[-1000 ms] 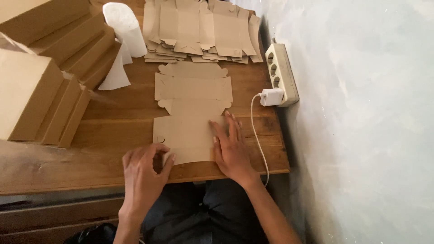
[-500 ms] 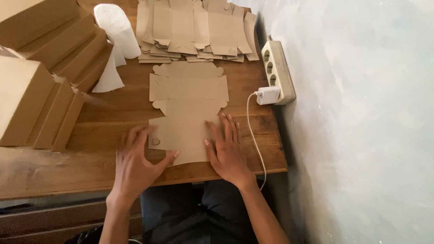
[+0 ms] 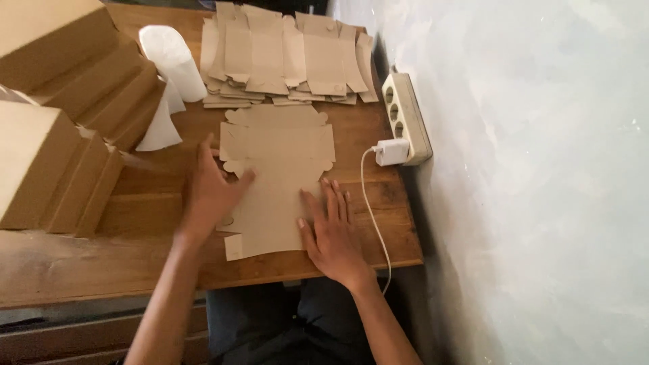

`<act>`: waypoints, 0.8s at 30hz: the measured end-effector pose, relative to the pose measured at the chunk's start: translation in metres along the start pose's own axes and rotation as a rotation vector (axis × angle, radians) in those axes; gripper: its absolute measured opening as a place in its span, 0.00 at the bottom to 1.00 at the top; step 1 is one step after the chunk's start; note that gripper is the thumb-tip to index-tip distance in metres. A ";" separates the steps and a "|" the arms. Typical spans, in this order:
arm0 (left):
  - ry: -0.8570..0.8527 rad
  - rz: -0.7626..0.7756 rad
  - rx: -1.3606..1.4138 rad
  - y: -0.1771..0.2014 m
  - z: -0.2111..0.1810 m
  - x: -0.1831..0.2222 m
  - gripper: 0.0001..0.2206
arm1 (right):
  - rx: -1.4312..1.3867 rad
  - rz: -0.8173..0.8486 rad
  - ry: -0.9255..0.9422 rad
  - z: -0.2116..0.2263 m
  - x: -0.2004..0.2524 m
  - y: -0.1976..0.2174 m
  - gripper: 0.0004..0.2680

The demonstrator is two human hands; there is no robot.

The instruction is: Assembling cardboard boxes by folding and tucking flaps from flat pre-cut sheets.

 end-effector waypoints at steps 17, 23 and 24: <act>-0.466 -0.153 0.300 -0.014 0.011 -0.036 0.10 | 0.026 0.019 -0.011 0.012 -0.007 0.006 0.21; -0.478 -0.146 0.037 -0.002 0.002 -0.034 0.23 | 0.070 0.162 0.011 0.000 -0.019 -0.007 0.20; -0.478 -0.149 0.036 0.005 0.001 -0.026 0.23 | 0.069 0.162 0.015 -0.002 -0.022 -0.006 0.20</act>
Point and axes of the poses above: each hand's wrist, its own x-axis away from the middle knuckle, its own y-axis out of the back of the hand, z = x × y, the point moved 6 cm from there along -x, towards the middle knuckle, and after that the axes turned 3 degrees about y, right-handed, at the moved point
